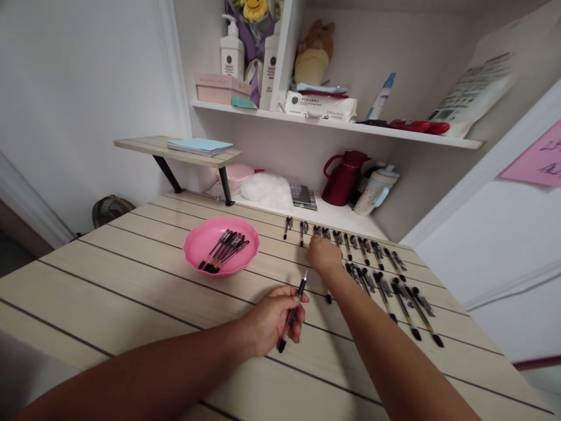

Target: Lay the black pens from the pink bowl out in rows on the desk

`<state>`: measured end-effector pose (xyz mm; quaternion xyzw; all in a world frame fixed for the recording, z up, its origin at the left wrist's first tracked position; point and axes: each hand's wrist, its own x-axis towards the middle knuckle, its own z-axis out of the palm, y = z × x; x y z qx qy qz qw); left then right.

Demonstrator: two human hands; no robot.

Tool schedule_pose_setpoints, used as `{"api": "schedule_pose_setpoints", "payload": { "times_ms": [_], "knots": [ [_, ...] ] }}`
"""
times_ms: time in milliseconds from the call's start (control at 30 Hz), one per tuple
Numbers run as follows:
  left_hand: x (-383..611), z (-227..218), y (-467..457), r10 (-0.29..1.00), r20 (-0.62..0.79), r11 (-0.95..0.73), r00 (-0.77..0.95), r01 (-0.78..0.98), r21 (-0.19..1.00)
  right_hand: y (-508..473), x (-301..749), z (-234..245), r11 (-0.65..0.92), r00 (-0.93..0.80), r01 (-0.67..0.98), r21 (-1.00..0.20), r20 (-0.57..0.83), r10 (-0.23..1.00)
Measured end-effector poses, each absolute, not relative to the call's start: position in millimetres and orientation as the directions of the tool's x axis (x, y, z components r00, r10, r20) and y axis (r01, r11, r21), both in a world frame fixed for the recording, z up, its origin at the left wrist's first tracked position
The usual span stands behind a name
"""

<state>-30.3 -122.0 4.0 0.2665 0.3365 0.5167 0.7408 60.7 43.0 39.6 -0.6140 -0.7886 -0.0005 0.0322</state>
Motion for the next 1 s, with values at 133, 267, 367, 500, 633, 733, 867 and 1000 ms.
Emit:
{"api": "schedule_pose_setpoints", "payload": {
  "times_ms": [133, 267, 367, 500, 633, 733, 867, 1000],
  "knots": [
    [-31, 5, -122, 0.945, -0.232, 0.325, 0.230, -0.582, 0.746, 51, 82, 49, 0.224, -0.218, 0.974, -0.046, 0.104, 0.970],
    [-30, 5, -122, 0.952, -0.226, 0.306, 0.208, -0.578, 0.757, 47, 92, 47, 0.222, -0.218, 0.974, -0.046, 0.078, 0.973],
    [-30, 7, -123, 0.952, -0.225, 0.306, 0.210, -0.577, 0.757, 38, 88, 40, 0.232, -0.232, 0.973, -0.016, 0.029, 0.972],
    [-30, 9, -123, 0.952, -0.231, 0.306, 0.202, -0.577, 0.757, 34, 79, 31, 0.224, -0.224, 0.974, 0.029, 0.017, 0.974],
    [-30, 9, -122, 0.956, -0.222, 0.292, 0.191, -0.576, 0.763, 37, 74, 26, 0.227, -0.228, 0.974, 0.023, 0.014, 0.974],
    [-30, 7, -121, 0.954, -0.222, 0.298, 0.200, -0.574, 0.763, 39, 72, 27, 0.218, -0.218, 0.976, 0.012, 0.016, 0.976],
    [-31, 4, -120, 0.952, -0.215, 0.302, 0.216, -0.573, 0.762, 39, 81, 38, 0.212, -0.210, 0.976, -0.056, 0.052, 0.976],
    [-31, 5, -121, 0.951, -0.222, 0.306, 0.213, -0.571, 0.762, 30, 103, 54, 0.177, -0.140, 0.907, -0.383, 0.122, 0.983]
  ]
}}
